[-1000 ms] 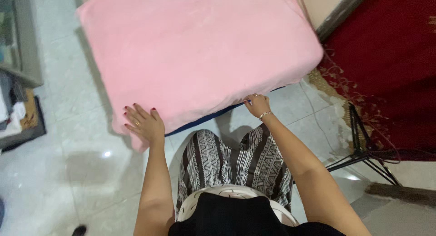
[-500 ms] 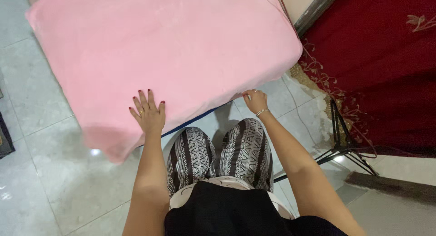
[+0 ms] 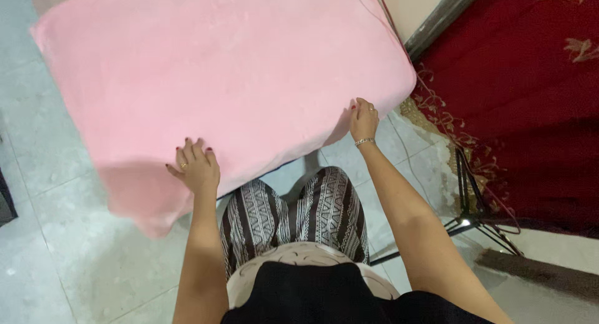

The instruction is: The person folds a pink blanket on a bed, then moves to another bed to fold a green pillow and a leopard-print pillow. The person also picks up a gray bag and places it on a wooden cabinet.

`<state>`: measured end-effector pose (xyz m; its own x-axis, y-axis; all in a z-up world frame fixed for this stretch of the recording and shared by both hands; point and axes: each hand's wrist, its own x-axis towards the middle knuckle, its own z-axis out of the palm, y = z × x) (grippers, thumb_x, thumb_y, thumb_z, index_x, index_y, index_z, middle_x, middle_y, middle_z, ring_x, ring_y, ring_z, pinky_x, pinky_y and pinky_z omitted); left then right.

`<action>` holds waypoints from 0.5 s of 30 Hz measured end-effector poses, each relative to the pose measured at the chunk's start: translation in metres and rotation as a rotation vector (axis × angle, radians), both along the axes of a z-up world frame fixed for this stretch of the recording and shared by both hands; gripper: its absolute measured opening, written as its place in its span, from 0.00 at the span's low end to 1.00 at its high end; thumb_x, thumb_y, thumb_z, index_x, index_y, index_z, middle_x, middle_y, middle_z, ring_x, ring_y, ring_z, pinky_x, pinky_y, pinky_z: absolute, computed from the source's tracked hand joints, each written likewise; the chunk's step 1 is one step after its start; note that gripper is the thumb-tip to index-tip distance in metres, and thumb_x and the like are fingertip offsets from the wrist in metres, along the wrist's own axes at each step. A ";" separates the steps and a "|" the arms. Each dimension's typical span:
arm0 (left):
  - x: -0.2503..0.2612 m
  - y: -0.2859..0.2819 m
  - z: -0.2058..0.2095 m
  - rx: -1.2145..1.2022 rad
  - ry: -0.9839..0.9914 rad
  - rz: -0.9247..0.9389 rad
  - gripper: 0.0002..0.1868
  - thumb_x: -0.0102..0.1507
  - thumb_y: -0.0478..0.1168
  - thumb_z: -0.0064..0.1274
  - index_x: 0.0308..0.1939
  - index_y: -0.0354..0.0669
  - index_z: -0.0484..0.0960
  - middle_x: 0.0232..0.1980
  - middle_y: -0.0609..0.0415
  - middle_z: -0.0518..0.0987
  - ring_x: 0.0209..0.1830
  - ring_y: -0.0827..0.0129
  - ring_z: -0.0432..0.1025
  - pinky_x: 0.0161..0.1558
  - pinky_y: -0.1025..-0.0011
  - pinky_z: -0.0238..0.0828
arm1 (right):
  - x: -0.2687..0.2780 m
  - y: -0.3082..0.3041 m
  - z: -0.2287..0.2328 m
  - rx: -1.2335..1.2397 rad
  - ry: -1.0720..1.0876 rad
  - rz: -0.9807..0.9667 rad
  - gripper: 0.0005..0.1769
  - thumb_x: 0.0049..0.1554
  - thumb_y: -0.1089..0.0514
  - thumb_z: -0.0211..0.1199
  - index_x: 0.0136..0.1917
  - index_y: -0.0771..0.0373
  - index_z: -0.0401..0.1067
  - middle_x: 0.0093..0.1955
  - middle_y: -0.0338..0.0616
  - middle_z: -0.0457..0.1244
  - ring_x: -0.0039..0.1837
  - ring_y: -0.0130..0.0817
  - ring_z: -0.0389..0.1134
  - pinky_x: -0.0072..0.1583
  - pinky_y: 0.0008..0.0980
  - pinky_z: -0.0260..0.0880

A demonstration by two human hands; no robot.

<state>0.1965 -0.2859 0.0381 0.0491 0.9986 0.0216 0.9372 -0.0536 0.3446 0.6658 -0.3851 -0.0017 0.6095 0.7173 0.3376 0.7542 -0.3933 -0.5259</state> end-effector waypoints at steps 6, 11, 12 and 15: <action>0.078 0.044 0.012 0.388 -0.135 -0.158 0.22 0.67 0.45 0.53 0.64 0.44 0.75 0.76 0.45 0.65 0.76 0.49 0.58 0.73 0.43 0.48 | -0.041 0.063 0.012 0.075 -0.009 0.112 0.22 0.67 0.59 0.50 0.74 0.62 0.67 0.77 0.55 0.59 0.79 0.50 0.58 0.81 0.45 0.58; 0.170 0.072 0.004 0.422 -0.018 -0.263 0.33 0.66 0.49 0.52 0.75 0.52 0.68 0.81 0.45 0.58 0.80 0.47 0.51 0.74 0.39 0.42 | -0.099 0.105 0.025 -0.198 -0.228 0.480 0.32 0.62 0.47 0.55 0.78 0.52 0.59 0.82 0.49 0.50 0.82 0.50 0.46 0.76 0.59 0.43; 0.176 0.071 0.000 0.390 -0.012 -0.269 0.33 0.67 0.51 0.51 0.77 0.53 0.66 0.82 0.45 0.57 0.81 0.47 0.49 0.75 0.39 0.40 | -0.099 0.106 0.025 -0.194 -0.245 0.520 0.32 0.62 0.45 0.55 0.78 0.50 0.59 0.82 0.49 0.48 0.82 0.50 0.45 0.76 0.60 0.42; 0.181 0.072 -0.009 0.264 0.003 -0.268 0.34 0.69 0.54 0.46 0.80 0.56 0.61 0.83 0.47 0.53 0.82 0.47 0.46 0.76 0.38 0.36 | -0.057 0.108 0.018 -0.213 -0.293 0.505 0.33 0.64 0.41 0.56 0.80 0.43 0.57 0.84 0.47 0.46 0.83 0.49 0.44 0.77 0.61 0.40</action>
<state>0.3773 -0.2143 0.0291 0.3082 0.9105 0.2756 0.8791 -0.3833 0.2834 0.6088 -0.2773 0.0164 0.0806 0.9630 0.2571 0.9756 -0.0234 -0.2182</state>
